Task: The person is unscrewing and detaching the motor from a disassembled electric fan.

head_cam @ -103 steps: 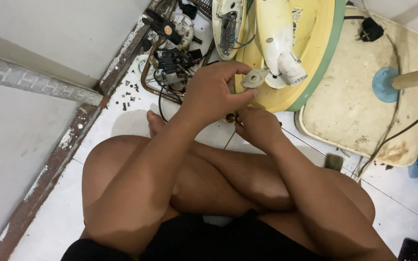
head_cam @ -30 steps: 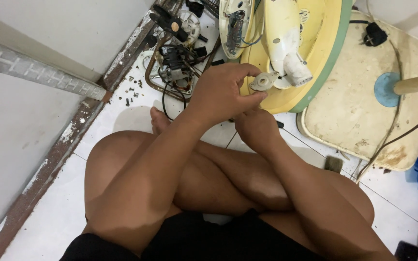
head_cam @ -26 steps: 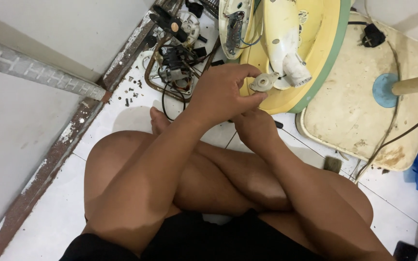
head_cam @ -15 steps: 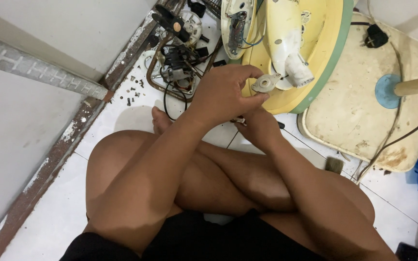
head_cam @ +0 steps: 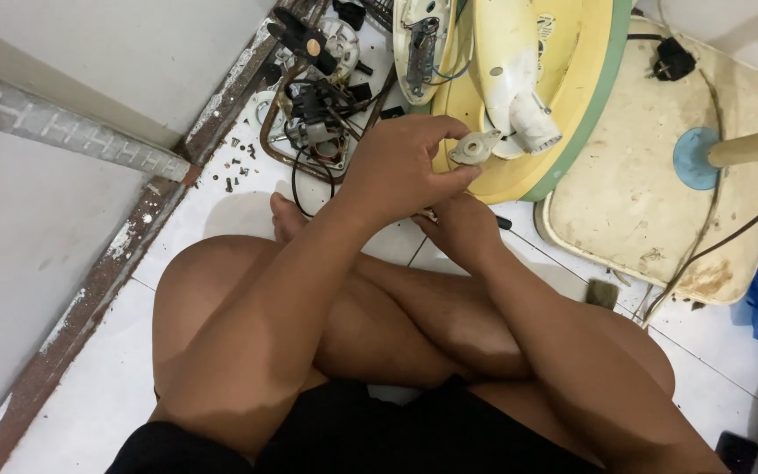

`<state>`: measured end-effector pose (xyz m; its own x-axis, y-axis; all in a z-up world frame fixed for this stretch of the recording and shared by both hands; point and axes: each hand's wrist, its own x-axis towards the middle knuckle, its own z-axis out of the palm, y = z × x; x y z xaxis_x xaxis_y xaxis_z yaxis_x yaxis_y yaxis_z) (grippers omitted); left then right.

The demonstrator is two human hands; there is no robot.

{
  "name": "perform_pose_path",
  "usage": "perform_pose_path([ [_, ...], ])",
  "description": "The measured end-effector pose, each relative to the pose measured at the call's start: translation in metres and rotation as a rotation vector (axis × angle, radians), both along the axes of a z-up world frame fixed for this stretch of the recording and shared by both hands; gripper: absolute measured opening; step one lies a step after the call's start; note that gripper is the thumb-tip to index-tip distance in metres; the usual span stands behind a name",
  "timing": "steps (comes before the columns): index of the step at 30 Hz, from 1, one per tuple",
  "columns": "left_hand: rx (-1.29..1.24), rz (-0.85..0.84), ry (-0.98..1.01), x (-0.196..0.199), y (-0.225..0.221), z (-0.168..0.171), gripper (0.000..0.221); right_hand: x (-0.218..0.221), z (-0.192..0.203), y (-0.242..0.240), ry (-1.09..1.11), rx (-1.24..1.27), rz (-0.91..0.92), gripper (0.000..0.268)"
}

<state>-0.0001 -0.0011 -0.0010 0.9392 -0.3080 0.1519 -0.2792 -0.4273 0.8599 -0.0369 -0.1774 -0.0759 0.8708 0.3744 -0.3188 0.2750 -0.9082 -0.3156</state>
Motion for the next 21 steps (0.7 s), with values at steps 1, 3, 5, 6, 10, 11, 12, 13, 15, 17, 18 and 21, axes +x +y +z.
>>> perform_pose_path([
  [1,0.0,-0.002,-0.002,0.0,0.0,0.0,0.036,-0.001,0.001,0.001,-0.002,0.0,-0.002,0.028],
  [3,-0.001,0.002,0.006,0.0,0.001,-0.001,0.034,-0.003,0.004,0.003,-0.033,0.001,0.008,0.029],
  [5,0.014,-0.006,0.013,0.0,0.002,-0.001,0.036,-0.003,0.005,0.003,-0.057,-0.013,0.023,0.028],
  [6,0.029,-0.016,0.022,0.0,0.002,-0.002,0.037,-0.003,0.006,0.003,-0.08,-0.027,0.036,0.027],
  [10,0.032,-0.01,0.015,0.002,0.002,-0.002,0.039,0.0,0.001,-0.003,-0.067,-0.027,0.048,0.03],
  [11,0.035,-0.011,0.007,0.002,0.003,0.0,0.039,0.0,0.0,-0.003,-0.063,-0.011,0.05,0.031],
  [12,0.038,-0.012,0.0,0.001,0.005,0.002,0.039,0.001,-0.001,-0.003,-0.059,0.005,0.053,0.031],
  [13,0.039,-0.012,0.002,0.002,0.006,0.001,0.039,0.001,-0.003,-0.003,-0.057,0.006,0.053,0.031],
  [15,0.029,-0.008,0.007,0.005,0.008,0.001,0.042,0.002,-0.007,-0.004,-0.105,-0.001,0.063,0.03],
  [17,0.064,-0.025,-0.001,0.004,0.01,0.004,0.04,0.001,0.0,-0.001,-0.077,0.002,0.05,0.03],
  [18,0.099,-0.042,-0.008,0.004,0.012,0.006,0.039,0.001,0.003,0.001,-0.048,0.005,0.039,0.031],
  [21,0.227,-0.145,0.061,0.005,0.015,0.008,0.039,0.01,-0.005,-0.01,0.078,-0.026,-0.006,0.038],
])
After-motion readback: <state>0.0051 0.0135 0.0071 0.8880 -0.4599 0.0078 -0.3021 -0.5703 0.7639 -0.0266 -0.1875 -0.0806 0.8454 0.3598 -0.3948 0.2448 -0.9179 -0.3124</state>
